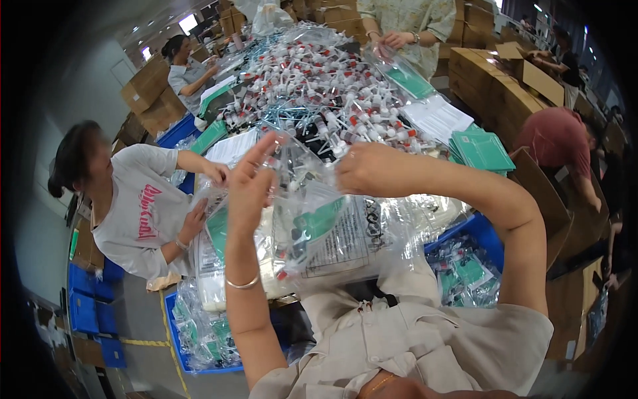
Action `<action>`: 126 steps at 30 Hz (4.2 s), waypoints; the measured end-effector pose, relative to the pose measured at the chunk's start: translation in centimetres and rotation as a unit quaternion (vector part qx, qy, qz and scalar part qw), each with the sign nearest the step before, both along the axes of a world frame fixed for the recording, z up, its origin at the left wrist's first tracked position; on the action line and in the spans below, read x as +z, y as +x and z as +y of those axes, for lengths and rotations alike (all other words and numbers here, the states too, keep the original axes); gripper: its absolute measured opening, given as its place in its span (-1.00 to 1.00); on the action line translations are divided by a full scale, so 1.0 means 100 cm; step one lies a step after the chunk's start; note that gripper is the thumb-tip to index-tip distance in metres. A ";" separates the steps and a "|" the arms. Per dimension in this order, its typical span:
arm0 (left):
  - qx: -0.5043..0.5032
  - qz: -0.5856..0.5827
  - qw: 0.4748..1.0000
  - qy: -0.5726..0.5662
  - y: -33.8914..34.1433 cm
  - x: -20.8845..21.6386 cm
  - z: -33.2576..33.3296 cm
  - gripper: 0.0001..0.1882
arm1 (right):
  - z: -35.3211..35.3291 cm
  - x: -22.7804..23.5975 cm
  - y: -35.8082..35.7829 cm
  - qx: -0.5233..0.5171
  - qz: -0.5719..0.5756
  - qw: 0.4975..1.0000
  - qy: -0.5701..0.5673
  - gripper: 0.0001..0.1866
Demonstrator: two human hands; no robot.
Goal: Packing small plastic components and instruction manuals into plastic bags at a warehouse packing station.
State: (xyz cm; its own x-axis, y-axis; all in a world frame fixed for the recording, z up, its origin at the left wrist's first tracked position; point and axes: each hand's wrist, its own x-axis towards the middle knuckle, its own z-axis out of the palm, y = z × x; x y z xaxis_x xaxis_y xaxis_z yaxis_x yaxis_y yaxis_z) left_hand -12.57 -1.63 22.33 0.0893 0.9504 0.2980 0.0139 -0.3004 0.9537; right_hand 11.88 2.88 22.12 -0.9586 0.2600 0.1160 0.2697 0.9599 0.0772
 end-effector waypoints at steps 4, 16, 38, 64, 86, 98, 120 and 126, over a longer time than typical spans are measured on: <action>-0.033 0.066 0.997 0.023 0.015 0.049 -0.010 -0.41 | -0.026 0.032 -0.010 0.045 0.216 0.965 0.144 -0.90; -0.120 0.143 0.916 0.355 0.166 0.105 -0.049 -0.51 | -0.100 0.092 0.122 -0.094 0.378 0.915 0.108 -0.90; 0.018 0.518 0.830 0.206 0.106 -0.200 -0.037 -0.62 | -0.347 -0.173 0.459 -0.575 0.185 0.632 -0.486 -0.87; 0.114 0.414 0.890 0.151 0.135 -0.191 -0.048 -0.52 | -0.100 -0.162 0.079 -0.264 0.356 0.855 -0.271 -0.83; 0.049 0.231 0.961 0.147 0.116 -0.206 -0.056 -0.77 | -0.061 -0.177 0.081 -0.302 0.340 0.576 -0.679 -0.84; -0.120 0.072 0.979 -0.147 0.094 -0.189 -0.058 -0.72 | -0.078 -0.188 0.032 -0.225 0.425 0.573 -0.664 -0.79; -0.027 0.205 0.978 -0.002 0.061 -0.201 -0.047 -0.54 | -0.094 -0.178 -0.002 -0.168 0.461 0.553 -0.673 -0.75; -0.012 0.228 0.964 -0.134 0.030 -0.180 -0.053 -0.31 | -0.098 -0.185 0.017 -0.144 0.426 0.577 -0.682 -0.75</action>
State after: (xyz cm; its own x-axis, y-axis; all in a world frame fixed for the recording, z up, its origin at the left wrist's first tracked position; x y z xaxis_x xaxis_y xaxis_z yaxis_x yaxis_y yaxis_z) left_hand -9.57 -6.94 4.31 0.1764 0.9838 -0.0332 0.4465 -0.0499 0.8934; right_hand 13.56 -6.89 3.66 -0.5992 0.8005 0.0126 -0.1836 -0.1220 -0.9754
